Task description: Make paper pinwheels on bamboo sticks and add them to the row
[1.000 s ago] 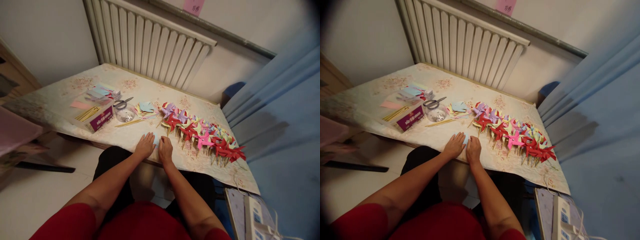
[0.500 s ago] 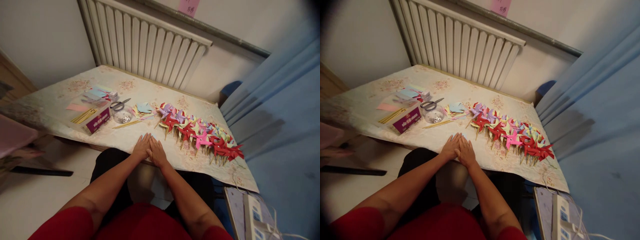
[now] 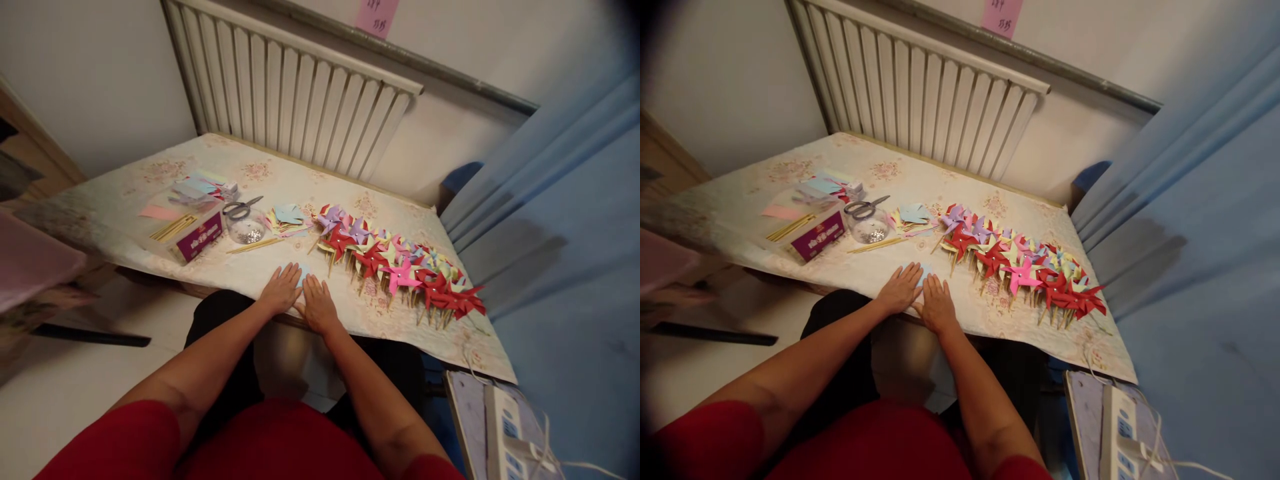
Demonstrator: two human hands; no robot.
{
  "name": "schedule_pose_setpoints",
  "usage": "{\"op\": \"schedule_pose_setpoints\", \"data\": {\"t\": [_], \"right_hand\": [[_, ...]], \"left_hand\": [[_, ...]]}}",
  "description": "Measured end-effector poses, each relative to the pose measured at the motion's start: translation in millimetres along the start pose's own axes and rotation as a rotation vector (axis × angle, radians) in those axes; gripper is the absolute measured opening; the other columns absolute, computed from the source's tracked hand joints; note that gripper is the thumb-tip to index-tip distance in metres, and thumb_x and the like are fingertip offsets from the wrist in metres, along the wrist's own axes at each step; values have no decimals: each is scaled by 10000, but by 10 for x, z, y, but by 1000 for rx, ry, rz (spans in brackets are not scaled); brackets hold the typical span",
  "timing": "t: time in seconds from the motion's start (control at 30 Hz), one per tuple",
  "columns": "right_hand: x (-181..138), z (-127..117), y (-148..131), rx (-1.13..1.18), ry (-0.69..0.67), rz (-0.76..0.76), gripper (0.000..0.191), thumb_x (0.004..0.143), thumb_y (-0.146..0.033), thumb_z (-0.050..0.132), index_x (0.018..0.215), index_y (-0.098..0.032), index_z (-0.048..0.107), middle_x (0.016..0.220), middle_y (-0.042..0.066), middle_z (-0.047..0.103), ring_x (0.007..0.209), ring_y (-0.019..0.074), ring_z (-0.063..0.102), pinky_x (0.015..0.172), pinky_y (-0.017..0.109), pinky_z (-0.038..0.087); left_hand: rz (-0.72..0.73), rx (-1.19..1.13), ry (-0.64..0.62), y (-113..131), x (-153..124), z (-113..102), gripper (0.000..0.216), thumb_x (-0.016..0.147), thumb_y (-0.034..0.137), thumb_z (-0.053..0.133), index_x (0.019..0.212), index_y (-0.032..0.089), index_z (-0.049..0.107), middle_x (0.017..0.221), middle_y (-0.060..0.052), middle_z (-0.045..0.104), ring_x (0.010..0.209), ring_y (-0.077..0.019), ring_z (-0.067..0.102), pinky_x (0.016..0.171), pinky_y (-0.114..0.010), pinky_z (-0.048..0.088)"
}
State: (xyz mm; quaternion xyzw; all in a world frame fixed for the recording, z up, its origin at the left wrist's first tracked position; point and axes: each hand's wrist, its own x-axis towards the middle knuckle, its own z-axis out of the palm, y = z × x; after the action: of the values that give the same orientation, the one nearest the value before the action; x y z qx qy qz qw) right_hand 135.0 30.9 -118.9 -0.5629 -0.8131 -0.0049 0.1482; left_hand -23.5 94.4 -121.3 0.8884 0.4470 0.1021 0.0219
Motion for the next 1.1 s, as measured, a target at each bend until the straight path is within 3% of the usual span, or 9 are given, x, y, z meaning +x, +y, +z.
{"op": "schedule_pose_setpoints", "data": {"t": [0.23, 0.43, 0.6, 0.73, 0.8, 0.93, 1.1], "right_hand": [[-65, 31, -3, -13, 6, 28, 709, 934, -502, 504, 1468, -64, 344, 1551, 212, 302, 1459, 319, 234, 1173, 554, 156], [-219, 14, 3, -25, 8, 51, 673, 940, -461, 512, 1466, -73, 353, 1551, 217, 298, 1463, 322, 224, 1168, 568, 162], [-356, 5, 104, 46, 15, 54, 607, 950, -400, 502, 1454, -85, 383, 1524, 209, 362, 1454, 309, 261, 1162, 553, 226], [-286, -123, 122, 185, 166, 192, 530, 996, -354, 363, 1456, -91, 386, 1458, 198, 462, 1405, 267, 372, 1131, 499, 336], [-171, -206, 51, 197, 223, 159, 542, 997, -363, 356, 1459, -79, 377, 1482, 196, 429, 1426, 258, 332, 1152, 484, 314], [71, -225, -162, 157, 98, -50, 611, 968, -398, 446, 1467, -58, 350, 1529, 182, 364, 1464, 264, 245, 1198, 474, 216], [108, 5, -205, 103, -32, -51, 707, 935, -471, 509, 1484, -70, 315, 1529, 190, 363, 1454, 291, 266, 1187, 515, 200]], "left_hand": [[-77, -6, 17, -39, -109, -52, 572, 961, 414, 328, 1479, 177, 376, 1576, -106, 307, 1476, -248, 202, 1190, -465, 140], [-74, -2, 19, -22, -113, -83, 578, 958, 403, 330, 1479, 155, 374, 1575, -114, 307, 1473, -261, 205, 1187, -478, 144], [-94, -13, 12, -6, -104, -94, 567, 950, 395, 351, 1475, 183, 388, 1575, -106, 309, 1471, -263, 211, 1185, -487, 147], [-89, -26, 30, 5, -110, -97, 570, 947, 392, 356, 1471, 171, 395, 1571, -116, 316, 1468, -269, 216, 1186, -487, 144], [-84, -29, 38, 3, -112, -98, 575, 948, 398, 350, 1471, 162, 395, 1570, -120, 318, 1469, -273, 213, 1186, -486, 141], [-85, -27, -11, -18, -102, -94, 571, 955, 387, 323, 1478, 166, 383, 1573, -110, 313, 1471, -267, 206, 1179, -489, 150], [-85, -9, -36, -40, -91, -66, 577, 960, 408, 304, 1481, 173, 381, 1581, -94, 300, 1478, -262, 188, 1182, -478, 141]]}}
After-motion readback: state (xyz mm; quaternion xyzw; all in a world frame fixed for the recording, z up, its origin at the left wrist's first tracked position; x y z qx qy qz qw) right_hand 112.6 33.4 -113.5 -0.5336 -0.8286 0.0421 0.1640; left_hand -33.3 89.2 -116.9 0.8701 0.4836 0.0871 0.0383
